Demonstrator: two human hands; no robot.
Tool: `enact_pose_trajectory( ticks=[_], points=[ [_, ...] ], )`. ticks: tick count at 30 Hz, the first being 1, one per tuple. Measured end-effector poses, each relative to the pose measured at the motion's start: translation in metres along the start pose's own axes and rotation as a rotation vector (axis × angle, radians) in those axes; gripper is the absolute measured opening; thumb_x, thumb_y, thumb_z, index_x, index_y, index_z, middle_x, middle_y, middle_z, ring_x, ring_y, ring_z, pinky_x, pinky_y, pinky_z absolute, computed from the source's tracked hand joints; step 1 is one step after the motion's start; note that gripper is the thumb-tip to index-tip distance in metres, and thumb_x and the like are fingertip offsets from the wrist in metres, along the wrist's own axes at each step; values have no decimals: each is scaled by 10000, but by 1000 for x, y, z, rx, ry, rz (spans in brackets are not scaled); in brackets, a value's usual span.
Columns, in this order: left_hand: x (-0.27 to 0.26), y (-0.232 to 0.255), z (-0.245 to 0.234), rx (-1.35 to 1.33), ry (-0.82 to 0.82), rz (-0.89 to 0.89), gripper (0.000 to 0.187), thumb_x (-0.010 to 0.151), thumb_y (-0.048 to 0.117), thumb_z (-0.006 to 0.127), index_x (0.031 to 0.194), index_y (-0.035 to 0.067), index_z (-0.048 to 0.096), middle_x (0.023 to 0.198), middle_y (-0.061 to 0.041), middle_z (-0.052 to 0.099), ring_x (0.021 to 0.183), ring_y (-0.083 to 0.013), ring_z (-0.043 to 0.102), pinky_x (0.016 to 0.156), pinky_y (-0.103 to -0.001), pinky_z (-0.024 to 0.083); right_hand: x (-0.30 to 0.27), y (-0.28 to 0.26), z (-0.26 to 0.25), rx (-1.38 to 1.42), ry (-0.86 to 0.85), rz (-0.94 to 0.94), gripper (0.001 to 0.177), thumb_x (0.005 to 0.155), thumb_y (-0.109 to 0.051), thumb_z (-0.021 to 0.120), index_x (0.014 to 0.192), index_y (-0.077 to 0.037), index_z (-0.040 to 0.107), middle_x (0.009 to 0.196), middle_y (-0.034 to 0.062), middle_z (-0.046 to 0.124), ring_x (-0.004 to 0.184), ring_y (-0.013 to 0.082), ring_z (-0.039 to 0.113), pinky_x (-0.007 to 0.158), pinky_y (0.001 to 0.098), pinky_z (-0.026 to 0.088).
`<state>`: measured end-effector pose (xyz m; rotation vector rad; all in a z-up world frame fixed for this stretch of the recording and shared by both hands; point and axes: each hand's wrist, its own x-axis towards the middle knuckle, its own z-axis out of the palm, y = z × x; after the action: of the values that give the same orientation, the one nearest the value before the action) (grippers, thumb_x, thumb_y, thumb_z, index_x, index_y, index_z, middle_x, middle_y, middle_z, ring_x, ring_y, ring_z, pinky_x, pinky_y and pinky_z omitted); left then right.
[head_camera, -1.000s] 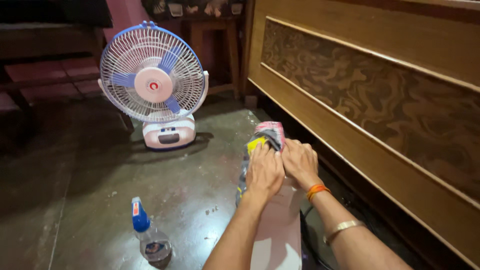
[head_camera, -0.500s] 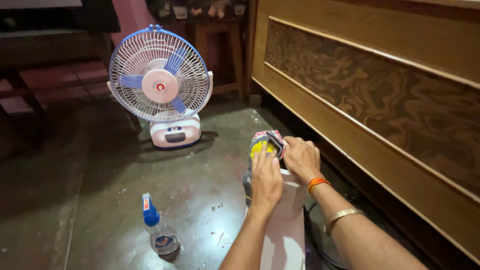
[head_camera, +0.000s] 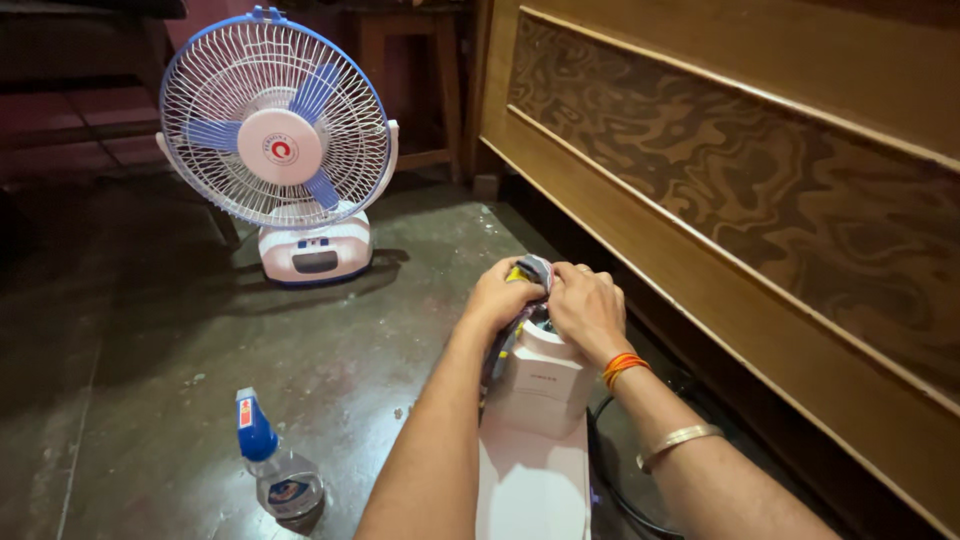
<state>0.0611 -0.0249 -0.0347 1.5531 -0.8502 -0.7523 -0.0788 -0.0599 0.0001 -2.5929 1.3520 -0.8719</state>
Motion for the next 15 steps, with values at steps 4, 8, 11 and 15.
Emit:
enact_pose_trajectory(
  ticks=[4, 8, 11, 15],
  points=[
    [-10, -12, 2, -62, 141, -15, 545, 922, 507, 520, 1322, 165, 661, 1292, -170, 693, 1232, -340, 644, 1021, -417, 479, -3, 1, 2, -3, -9, -12, 347, 945, -286, 478, 1131, -190, 754, 1140, 116, 723, 1044, 391, 631, 938, 509, 476],
    [-31, -37, 14, -66, 258, -51, 580, 1016, 528, 347, 1385, 164, 608, 1353, -200, 653, 1296, -421, 565, 1062, -446, 439, -4, 4, 5, -40, 37, -56, 336, 947, -282, 486, 1128, -191, 754, 1106, 127, 728, 1020, 403, 646, 910, 525, 498],
    [-38, -63, 30, 8, 392, 68, 514, 1009, 394, 395, 1419, 144, 579, 1425, -229, 567, 1351, -448, 465, 1117, -473, 359, 5, 6, 5, -66, 90, -95, 335, 954, -298, 493, 1140, -188, 749, 1102, 140, 724, 1009, 413, 656, 911, 537, 503],
    [-43, -88, 37, 431, 751, 353, 397, 940, 198, 509, 1258, -2, 640, 1451, -323, 542, 1354, -478, 494, 1166, -481, 365, -6, 4, 6, -24, 15, -46, 354, 954, -302, 478, 1165, -199, 742, 1145, 114, 728, 1014, 426, 654, 898, 532, 511]
  ],
)
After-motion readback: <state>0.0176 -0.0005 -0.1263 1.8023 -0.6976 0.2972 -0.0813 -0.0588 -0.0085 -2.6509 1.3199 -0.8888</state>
